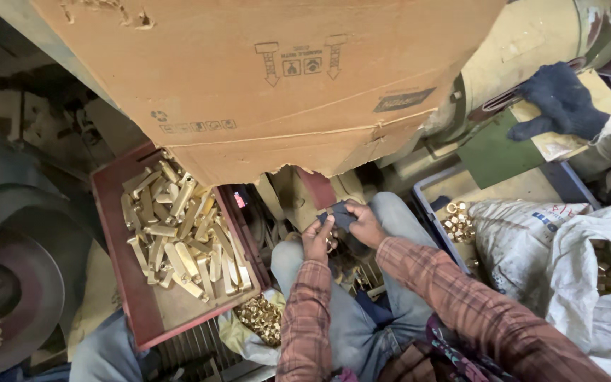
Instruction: The person sits on the floor and repeatedly rubs small brass-colored metal parts against a grinding wheel using a dark cloth. They pick parts from a white sack, polish them, and place them into a blue tray.
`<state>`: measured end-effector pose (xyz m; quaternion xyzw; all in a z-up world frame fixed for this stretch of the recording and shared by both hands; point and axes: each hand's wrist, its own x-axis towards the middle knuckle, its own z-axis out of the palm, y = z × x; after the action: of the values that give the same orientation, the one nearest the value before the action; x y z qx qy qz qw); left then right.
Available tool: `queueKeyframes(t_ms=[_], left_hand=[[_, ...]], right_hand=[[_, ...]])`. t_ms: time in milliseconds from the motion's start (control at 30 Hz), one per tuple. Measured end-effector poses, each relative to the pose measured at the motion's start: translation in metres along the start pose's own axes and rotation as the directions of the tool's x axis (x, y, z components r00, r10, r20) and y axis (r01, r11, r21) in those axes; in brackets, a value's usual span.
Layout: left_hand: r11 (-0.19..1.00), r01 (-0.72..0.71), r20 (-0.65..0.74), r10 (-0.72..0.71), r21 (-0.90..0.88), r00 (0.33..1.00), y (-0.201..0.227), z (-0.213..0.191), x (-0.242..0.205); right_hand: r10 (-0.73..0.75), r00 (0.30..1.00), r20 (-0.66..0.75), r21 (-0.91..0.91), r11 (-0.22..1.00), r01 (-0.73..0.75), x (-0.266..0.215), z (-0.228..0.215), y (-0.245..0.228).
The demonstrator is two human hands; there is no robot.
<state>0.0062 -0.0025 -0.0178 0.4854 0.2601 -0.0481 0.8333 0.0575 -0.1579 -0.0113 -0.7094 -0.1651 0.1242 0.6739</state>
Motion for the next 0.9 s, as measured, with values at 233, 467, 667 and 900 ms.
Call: queueKeyframes(t_ms=[233,467,667,900], left_hand=[[0.993,-0.061,0.008,0.060,0.100,0.998,0.004,-0.001,-0.014],[0.999,-0.035,0.041,0.035,-0.001,0.999,0.009,0.002,-0.014],[0.999,0.009,-0.002,-0.009,-0.033,1.000,0.003,0.002,-0.005],[0.998,0.013,-0.027,-0.015,-0.069,1.000,-0.013,-0.002,0.012]], right_hand=[[0.081,0.991,0.107,0.153,0.983,-0.096,-0.013,-0.014,0.000],[-0.020,1.000,-0.003,0.000,1.000,0.020,-0.008,-0.002,-0.018],[-0.072,0.997,-0.029,-0.088,0.994,0.069,0.003,0.003,-0.018],[0.010,1.000,-0.006,0.005,1.000,-0.010,0.006,0.005,-0.010]])
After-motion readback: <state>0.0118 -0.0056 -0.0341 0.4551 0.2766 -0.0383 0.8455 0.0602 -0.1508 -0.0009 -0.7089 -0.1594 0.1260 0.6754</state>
